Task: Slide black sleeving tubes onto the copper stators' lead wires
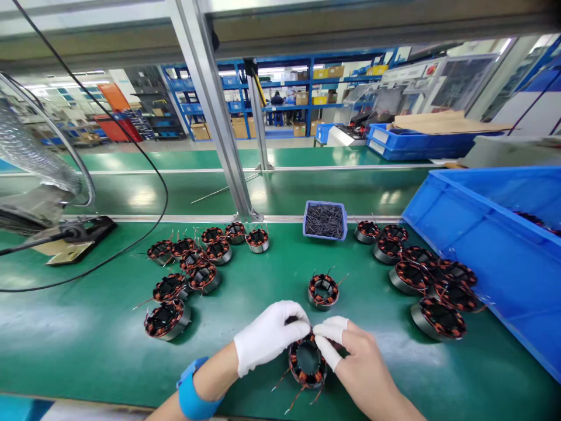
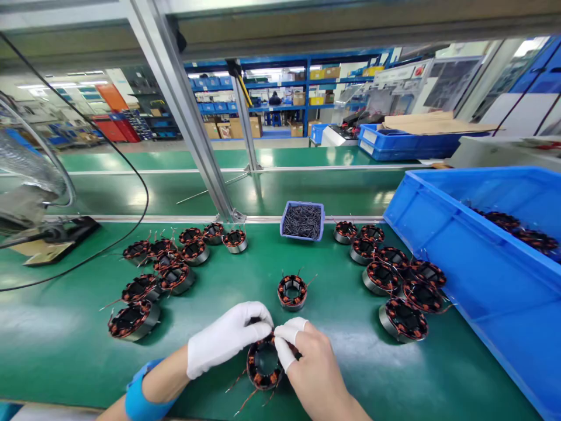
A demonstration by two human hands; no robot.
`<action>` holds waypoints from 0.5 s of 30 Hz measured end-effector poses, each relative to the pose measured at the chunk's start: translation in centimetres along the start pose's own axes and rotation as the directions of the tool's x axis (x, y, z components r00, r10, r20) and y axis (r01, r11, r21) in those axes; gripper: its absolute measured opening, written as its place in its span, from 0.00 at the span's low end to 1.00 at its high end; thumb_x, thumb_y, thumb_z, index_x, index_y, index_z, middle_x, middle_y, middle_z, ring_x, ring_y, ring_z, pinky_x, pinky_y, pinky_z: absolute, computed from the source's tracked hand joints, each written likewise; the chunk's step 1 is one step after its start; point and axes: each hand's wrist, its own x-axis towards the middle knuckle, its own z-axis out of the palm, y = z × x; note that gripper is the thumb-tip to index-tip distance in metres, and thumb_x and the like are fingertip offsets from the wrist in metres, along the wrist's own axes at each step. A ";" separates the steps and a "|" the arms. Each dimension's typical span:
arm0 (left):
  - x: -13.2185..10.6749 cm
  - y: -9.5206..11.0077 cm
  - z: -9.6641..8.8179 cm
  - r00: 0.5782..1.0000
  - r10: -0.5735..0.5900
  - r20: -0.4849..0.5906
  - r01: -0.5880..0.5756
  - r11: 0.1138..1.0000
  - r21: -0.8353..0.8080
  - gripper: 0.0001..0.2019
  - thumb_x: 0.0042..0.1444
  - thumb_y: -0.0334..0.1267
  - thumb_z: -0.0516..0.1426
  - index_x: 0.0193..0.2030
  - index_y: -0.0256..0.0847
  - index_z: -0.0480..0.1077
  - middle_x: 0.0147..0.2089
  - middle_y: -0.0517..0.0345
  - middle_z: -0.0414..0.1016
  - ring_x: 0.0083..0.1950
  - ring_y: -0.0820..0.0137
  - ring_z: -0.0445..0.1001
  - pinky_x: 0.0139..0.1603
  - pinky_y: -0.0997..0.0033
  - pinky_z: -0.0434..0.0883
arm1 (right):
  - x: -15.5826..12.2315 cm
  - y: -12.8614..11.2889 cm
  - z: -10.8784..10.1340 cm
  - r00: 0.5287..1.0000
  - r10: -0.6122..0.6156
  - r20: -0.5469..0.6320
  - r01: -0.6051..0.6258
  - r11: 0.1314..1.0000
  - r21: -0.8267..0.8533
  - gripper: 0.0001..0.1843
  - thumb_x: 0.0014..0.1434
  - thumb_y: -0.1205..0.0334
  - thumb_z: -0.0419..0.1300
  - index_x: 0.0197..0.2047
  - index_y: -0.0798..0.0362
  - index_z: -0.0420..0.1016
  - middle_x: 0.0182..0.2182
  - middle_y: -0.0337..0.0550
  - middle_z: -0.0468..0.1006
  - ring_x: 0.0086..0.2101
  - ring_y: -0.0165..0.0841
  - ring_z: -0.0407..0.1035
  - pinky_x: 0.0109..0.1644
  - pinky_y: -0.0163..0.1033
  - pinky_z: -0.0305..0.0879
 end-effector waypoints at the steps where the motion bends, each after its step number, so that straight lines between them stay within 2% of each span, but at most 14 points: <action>1: 0.3 -0.1 0.1 0.999 -0.019 0.027 0.020 1.000 -0.018 0.06 0.50 0.33 0.51 0.31 0.36 0.68 0.28 0.63 0.68 0.30 0.74 0.64 0.31 0.77 0.62 | 0.1 0.0 0.2 0.999 -0.023 -0.023 0.023 1.000 0.007 0.11 0.55 0.68 0.52 0.36 0.49 0.75 0.29 0.40 0.72 0.30 0.32 0.66 0.34 0.36 0.62; 3: 0.3 0.0 0.3 0.999 -0.042 0.028 0.043 0.999 -0.020 0.05 0.49 0.32 0.51 0.31 0.36 0.67 0.28 0.63 0.67 0.30 0.74 0.63 0.31 0.77 0.62 | 0.2 0.2 0.5 0.997 -0.044 -0.063 0.045 0.999 0.016 0.11 0.54 0.69 0.52 0.34 0.50 0.75 0.27 0.40 0.71 0.27 0.31 0.64 0.32 0.35 0.61; 5: 0.1 0.1 0.5 0.999 0.006 -0.045 -0.004 0.999 0.039 0.04 0.49 0.30 0.51 0.30 0.37 0.67 0.29 0.62 0.67 0.31 0.73 0.64 0.33 0.76 0.62 | 0.2 0.3 0.7 0.996 -0.036 -0.080 0.037 0.999 0.020 0.10 0.53 0.70 0.52 0.32 0.51 0.75 0.25 0.39 0.70 0.26 0.30 0.64 0.31 0.35 0.59; 7: -0.3 0.2 0.7 0.982 0.170 -0.080 -0.157 0.976 0.150 0.05 0.48 0.27 0.50 0.27 0.37 0.66 0.30 0.61 0.67 0.34 0.73 0.65 0.37 0.75 0.62 | 0.2 0.3 0.7 0.997 -0.012 -0.082 0.015 0.999 0.035 0.10 0.53 0.71 0.52 0.30 0.51 0.75 0.24 0.38 0.70 0.25 0.30 0.63 0.30 0.34 0.59; 9: -0.6 0.4 0.8 0.936 0.351 -0.026 -0.332 0.905 0.267 0.09 0.46 0.23 0.49 0.24 0.38 0.65 0.32 0.61 0.68 0.37 0.73 0.65 0.40 0.74 0.62 | 0.2 0.2 0.7 0.997 0.001 -0.077 0.003 0.999 0.054 0.10 0.52 0.72 0.53 0.29 0.52 0.74 0.25 0.38 0.70 0.25 0.30 0.63 0.30 0.34 0.59; 11: -0.9 0.7 0.7 0.905 0.425 0.029 -0.408 0.846 0.343 0.11 0.46 0.21 0.48 0.25 0.39 0.66 0.33 0.61 0.68 0.38 0.74 0.65 0.41 0.74 0.61 | 0.3 0.1 0.7 0.997 0.000 -0.074 0.005 0.997 0.075 0.11 0.51 0.72 0.52 0.28 0.52 0.74 0.25 0.38 0.70 0.26 0.29 0.64 0.30 0.34 0.59; 12: -1.0 0.8 0.6 0.911 0.412 0.003 -0.382 0.844 0.377 0.11 0.46 0.21 0.48 0.28 0.40 0.67 0.35 0.61 0.69 0.39 0.73 0.65 0.42 0.74 0.61 | 0.3 0.1 0.7 0.997 0.002 -0.079 0.005 0.997 0.083 0.10 0.51 0.72 0.52 0.28 0.52 0.74 0.25 0.38 0.70 0.26 0.29 0.64 0.30 0.33 0.59; 15: -1.2 1.2 0.3 0.950 0.276 -0.148 -0.186 0.878 0.442 0.10 0.50 0.26 0.51 0.38 0.43 0.66 0.38 0.61 0.68 0.41 0.72 0.65 0.44 0.71 0.62 | 0.3 0.1 0.7 0.995 0.015 -0.094 -0.006 0.995 0.099 0.10 0.52 0.71 0.53 0.29 0.52 0.74 0.25 0.38 0.70 0.25 0.29 0.63 0.30 0.33 0.59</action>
